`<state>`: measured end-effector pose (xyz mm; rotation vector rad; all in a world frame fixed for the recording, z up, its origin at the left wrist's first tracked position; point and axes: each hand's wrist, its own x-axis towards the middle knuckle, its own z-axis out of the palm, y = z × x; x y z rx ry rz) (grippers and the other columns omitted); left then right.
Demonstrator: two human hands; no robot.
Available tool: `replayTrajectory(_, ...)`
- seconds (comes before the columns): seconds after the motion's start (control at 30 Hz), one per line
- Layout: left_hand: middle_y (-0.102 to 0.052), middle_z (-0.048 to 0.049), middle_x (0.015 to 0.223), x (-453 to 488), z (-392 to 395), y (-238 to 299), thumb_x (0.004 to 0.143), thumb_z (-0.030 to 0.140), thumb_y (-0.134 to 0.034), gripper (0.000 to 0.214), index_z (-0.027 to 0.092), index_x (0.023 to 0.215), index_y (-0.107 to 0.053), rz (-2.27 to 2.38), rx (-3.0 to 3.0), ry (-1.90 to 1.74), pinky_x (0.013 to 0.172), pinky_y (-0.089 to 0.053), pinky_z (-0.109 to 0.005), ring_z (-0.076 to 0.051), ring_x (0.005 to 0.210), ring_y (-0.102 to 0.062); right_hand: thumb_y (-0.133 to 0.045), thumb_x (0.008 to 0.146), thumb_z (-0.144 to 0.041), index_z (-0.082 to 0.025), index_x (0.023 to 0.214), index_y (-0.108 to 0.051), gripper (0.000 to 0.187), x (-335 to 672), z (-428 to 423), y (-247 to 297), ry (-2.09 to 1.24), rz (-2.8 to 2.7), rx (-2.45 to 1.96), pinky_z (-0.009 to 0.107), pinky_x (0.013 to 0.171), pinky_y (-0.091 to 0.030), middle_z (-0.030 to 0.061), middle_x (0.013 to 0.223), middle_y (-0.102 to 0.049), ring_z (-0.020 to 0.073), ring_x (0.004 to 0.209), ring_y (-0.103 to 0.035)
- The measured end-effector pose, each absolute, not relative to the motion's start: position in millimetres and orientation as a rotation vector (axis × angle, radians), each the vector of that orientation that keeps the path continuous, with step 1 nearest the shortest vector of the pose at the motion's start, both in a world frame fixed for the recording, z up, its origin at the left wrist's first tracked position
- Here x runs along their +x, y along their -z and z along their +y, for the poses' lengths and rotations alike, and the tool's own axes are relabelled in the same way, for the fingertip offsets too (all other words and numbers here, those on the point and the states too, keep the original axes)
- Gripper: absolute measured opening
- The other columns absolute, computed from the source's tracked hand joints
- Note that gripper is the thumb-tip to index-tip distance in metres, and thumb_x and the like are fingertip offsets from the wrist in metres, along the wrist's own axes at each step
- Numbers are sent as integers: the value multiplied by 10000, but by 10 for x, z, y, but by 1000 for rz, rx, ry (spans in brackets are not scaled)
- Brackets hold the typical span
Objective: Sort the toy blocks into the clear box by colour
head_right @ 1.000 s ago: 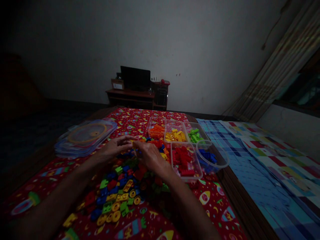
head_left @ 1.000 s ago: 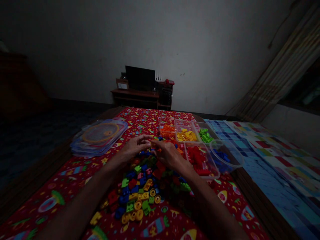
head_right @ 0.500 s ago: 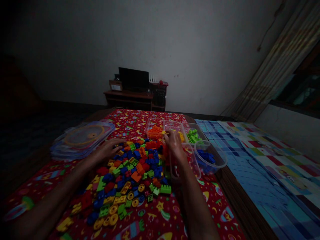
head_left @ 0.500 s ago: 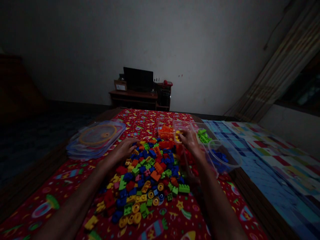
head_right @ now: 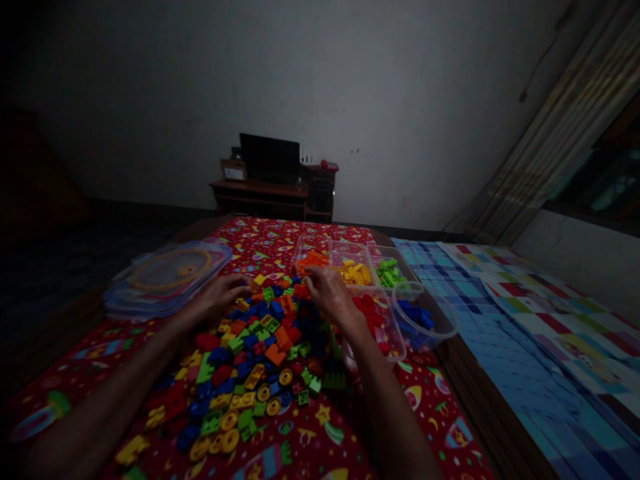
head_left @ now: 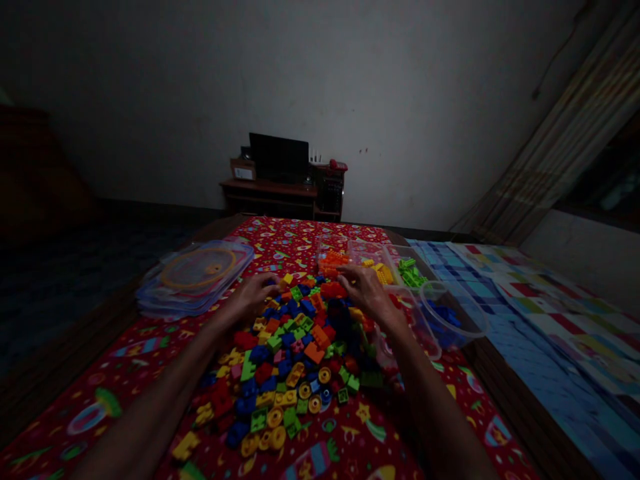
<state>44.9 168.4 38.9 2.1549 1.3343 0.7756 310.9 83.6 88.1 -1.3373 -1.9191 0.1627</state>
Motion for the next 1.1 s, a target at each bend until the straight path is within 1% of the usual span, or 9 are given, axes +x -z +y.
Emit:
replayTrajectory(0.1,-640,-16,725,499,1568,-543,682,508,-568,327,192,763,-589,1155,1968,-767,664,-492,-303,-205,709,-603,-541,875,-201,-188,1133,-651,281,3002,821,-813,-197,-1990,-1254,314,781,-531,85,1004,-719,185,888,-678)
replayTrajectory(0.23,-645,-9,788,623,1391,-720,700,541,-603,363,192,800,-611,968,1916,-667,706,-492,-294,-200,774,-606,-585,850,-182,-200,1310,-515,465,2908,769,-784,-204,-2155,-1050,329,880,-481,111,1232,-622,199,1096,-595)
replayTrajectory(0.3,-645,-11,802,692,1316,-767,691,523,-625,347,190,789,-610,901,1932,-617,721,-491,-294,-195,784,-606,-582,840,-140,-205,1312,-506,482,2880,732,-795,-213,-2243,-1010,299,841,-470,109,1213,-627,191,1060,-601)
replayTrajectory(0.4,-659,-21,841,775,1236,-794,709,514,-621,356,189,854,-609,869,1933,-533,724,-498,-292,-191,795,-615,-568,835,-127,-186,1220,-570,389,2861,692,-831,-215,-2322,-1137,238,678,-431,73,968,-695,162,822,-633)
replayTrajectory(0.5,-682,-45,940,786,1224,-800,765,564,-542,434,189,969,-618,890,1987,-530,767,-512,-300,-209,875,-630,-540,863,-217,-166,1030,-652,207,2910,704,-890,-172,-2241,-1346,221,582,-362,32,739,-668,135,644,-580)
replayTrajectory(0.63,-701,-57,1020,603,1354,-804,769,611,-492,492,203,984,-663,1059,2189,-576,847,-507,-333,-241,944,-639,-511,861,-278,-153,809,-670,209,3189,838,-936,-127,-1946,-1601,222,566,-347,36,673,-641,128,609,-548)
replayTrajectory(0.8,-740,-65,944,162,1623,-709,638,659,-558,536,218,905,-707,1313,2197,-596,776,-536,-340,-279,868,-667,-478,824,-249,-142,671,-649,254,3728,1047,-815,-103,-1651,-1889,255,567,-384,63,604,-621,161,577,-552)
replayTrajectory(0.93,-746,-69,970,-25,1751,-524,624,549,-590,444,234,905,-725,1474,2190,-566,778,-532,-340,-295,882,-666,-475,823,-274,-126,866,-671,249,3939,1110,-734,-68,-1533,-1797,278,631,-451,90,701,-667,196,668,-613)
replayTrajectory(1.1,-711,-85,1109,75,1803,-253,634,401,-571,446,218,1015,-715,1516,2270,-548,926,-468,-376,-306,1056,-615,-489,834,-288,-119,1085,-640,337,3791,1093,-792,-36,-1559,-1712,338,741,-501,125,892,-704,215,773,-657)
